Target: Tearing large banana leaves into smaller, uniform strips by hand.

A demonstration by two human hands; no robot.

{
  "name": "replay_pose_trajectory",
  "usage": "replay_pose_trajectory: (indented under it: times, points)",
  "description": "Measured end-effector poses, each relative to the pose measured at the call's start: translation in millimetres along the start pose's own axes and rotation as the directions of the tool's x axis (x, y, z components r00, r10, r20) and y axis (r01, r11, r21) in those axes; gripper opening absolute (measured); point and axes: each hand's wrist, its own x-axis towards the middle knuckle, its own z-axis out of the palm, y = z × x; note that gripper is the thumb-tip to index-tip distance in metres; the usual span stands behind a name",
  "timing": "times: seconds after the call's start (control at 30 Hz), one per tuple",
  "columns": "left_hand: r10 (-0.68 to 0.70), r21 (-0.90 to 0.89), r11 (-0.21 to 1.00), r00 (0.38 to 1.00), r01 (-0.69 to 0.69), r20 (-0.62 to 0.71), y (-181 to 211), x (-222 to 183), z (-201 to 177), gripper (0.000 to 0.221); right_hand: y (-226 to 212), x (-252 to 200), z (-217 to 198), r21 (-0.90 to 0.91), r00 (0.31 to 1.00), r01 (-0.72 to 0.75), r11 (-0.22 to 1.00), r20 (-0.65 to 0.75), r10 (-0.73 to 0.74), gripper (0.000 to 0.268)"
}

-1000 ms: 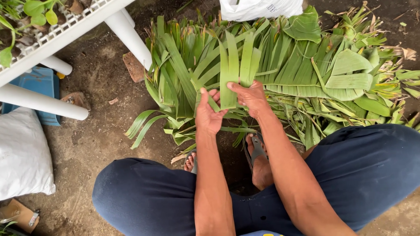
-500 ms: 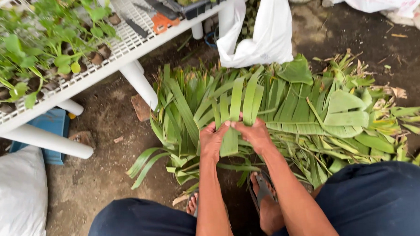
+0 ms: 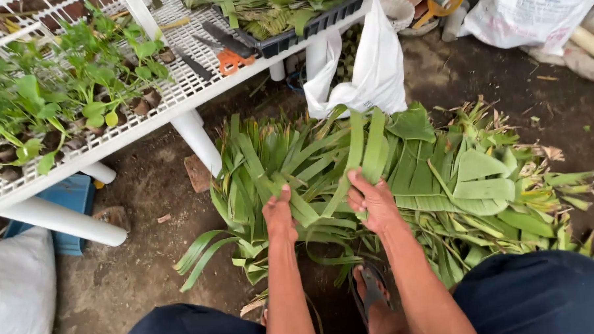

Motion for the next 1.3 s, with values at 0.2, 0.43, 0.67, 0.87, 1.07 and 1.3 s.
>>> replay_pose_trajectory:
  times: [0.2, 0.43, 0.67, 0.87, 1.07, 1.3]
  points:
    - [0.021, -0.084, 0.996, 0.976, -0.003, 0.216, -36.3, 58.2, -3.5, 0.075, 27.8, 3.8, -5.2, -0.274, 0.985, -0.173, 0.946, -0.073, 0.159, 0.018]
    - [0.071, -0.301, 0.952, 0.907, 0.063, 0.415, -5.7, -30.0, 2.0, 0.034, 73.5, 45.6, -40.6, -0.297, 0.965, -0.033, 0.954, -0.257, -0.046, 0.028]
    - [0.187, -0.164, 0.977, 0.914, -0.135, 0.36, -54.0, -22.2, 25.4, 0.031, 40.6, 9.3, 29.2, -0.236, 0.942, 0.04, 0.971, -0.315, -0.116, 0.028]
    - [0.158, -0.385, 0.922, 0.953, -0.048, 0.259, -70.9, 0.6, 34.8, 0.02, 95.1, 53.9, -43.8, -0.299, 0.937, 0.025, 0.954, -0.326, -0.127, 0.024]
    - [0.076, -0.433, 0.901, 0.994, -0.037, 0.074, -51.3, -30.3, 30.5, 0.021, 107.5, 43.5, -34.5, -0.294, 0.943, -0.092, 0.951, -0.333, -0.012, 0.027]
    - [-0.027, -0.455, 0.891, 0.998, 0.0, -0.054, -57.1, -28.3, 32.7, 0.022, 92.6, 30.5, -16.1, -0.309, 0.938, -0.089, 0.947, -0.345, -0.025, 0.03]
